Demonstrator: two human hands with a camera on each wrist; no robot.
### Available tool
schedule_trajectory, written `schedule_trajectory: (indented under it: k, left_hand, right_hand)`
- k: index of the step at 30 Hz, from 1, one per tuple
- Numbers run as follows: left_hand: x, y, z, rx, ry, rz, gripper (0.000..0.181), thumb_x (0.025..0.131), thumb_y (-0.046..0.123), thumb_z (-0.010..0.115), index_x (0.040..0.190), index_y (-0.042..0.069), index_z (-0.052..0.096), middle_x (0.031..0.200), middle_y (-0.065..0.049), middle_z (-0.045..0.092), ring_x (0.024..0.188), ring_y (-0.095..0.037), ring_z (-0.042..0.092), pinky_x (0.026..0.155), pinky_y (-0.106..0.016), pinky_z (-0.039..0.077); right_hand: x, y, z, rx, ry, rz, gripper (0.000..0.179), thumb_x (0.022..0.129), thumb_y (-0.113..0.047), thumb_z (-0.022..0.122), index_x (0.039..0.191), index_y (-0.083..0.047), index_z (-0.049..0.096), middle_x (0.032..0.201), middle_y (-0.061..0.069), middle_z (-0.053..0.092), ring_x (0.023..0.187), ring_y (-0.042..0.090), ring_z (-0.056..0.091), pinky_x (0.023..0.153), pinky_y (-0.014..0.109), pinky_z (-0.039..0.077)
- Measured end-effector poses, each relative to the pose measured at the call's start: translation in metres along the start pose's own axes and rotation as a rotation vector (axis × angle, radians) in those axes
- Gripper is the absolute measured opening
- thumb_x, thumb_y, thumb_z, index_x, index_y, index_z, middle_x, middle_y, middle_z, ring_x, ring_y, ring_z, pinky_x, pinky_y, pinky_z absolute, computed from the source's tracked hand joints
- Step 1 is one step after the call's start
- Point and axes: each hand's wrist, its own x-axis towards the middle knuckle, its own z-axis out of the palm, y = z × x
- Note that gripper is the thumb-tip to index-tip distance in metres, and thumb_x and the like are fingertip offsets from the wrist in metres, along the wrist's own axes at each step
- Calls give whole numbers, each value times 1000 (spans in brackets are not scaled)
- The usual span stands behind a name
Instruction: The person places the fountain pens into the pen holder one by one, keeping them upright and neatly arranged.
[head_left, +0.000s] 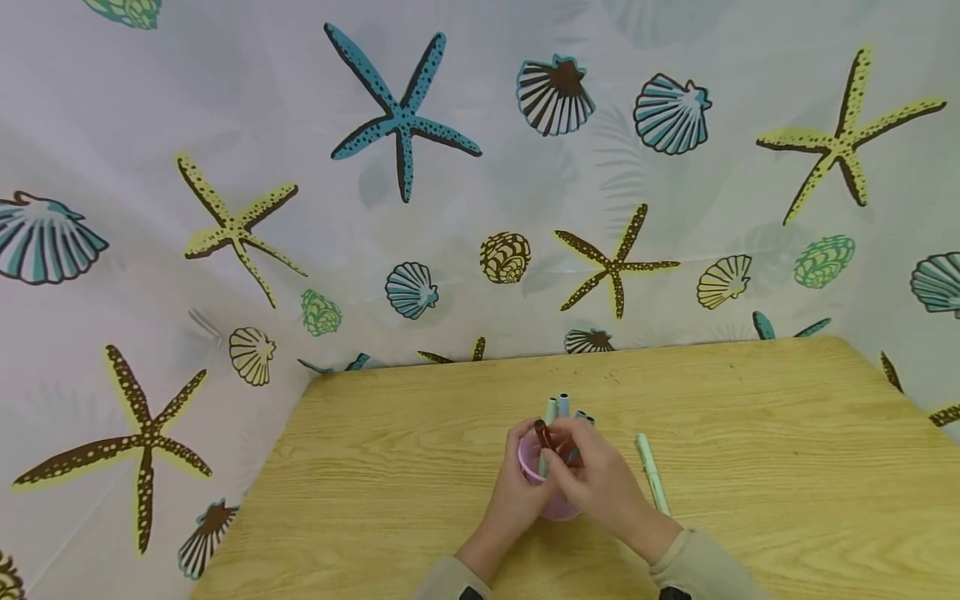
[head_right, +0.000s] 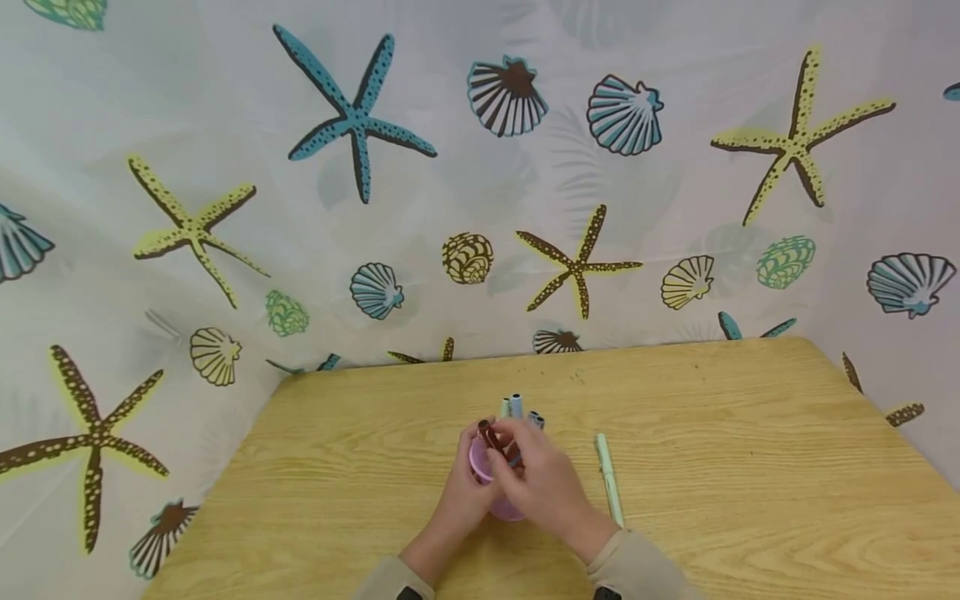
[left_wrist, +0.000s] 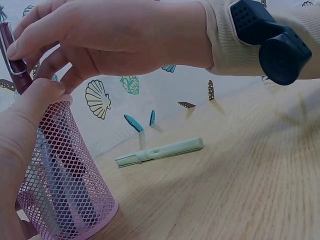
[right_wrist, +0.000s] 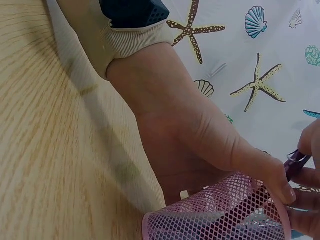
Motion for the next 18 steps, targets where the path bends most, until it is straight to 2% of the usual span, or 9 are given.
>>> schedule_trajectory:
  k: [5,8,12,18]
  left_hand:
    - [0,0,1,-12,9,-2,68,85,10,68,138,8,26,135,-14,41,122,-27,44,94,-36,42]
    - [0,1,1,-5,11,-7,68,85,10,67,139,8,26,136,-15,39,122,-27,44,95,-36,41]
    - [0,1,1,11,12,-4,67,85,10,66,139,7,26,136,-16,39,122,-29,44,94,-37,42]
    - [0,0,1,-12,3,1,68,85,8,66,139,7,25,137,-14,40,122,-28,44,94,-38,42]
  right_hand:
    - [-1,0,1,-97,-80,50,30,82,-5,68,109,-5,54,91,2,59,69,5,55,57,16,47]
    - [-1,-1,2,-118,-107,76,32,82,-6,68,110,-4,54,91,2,59,69,5,56,58,17,48]
    - [-2,-2,2,-104,-112,104,35,82,-6,68,114,-4,54,93,4,58,71,7,56,59,19,49]
    - [-2,-2,1,-65,-119,102,34,83,-7,69,114,-4,53,95,6,58,75,12,58,60,22,51]
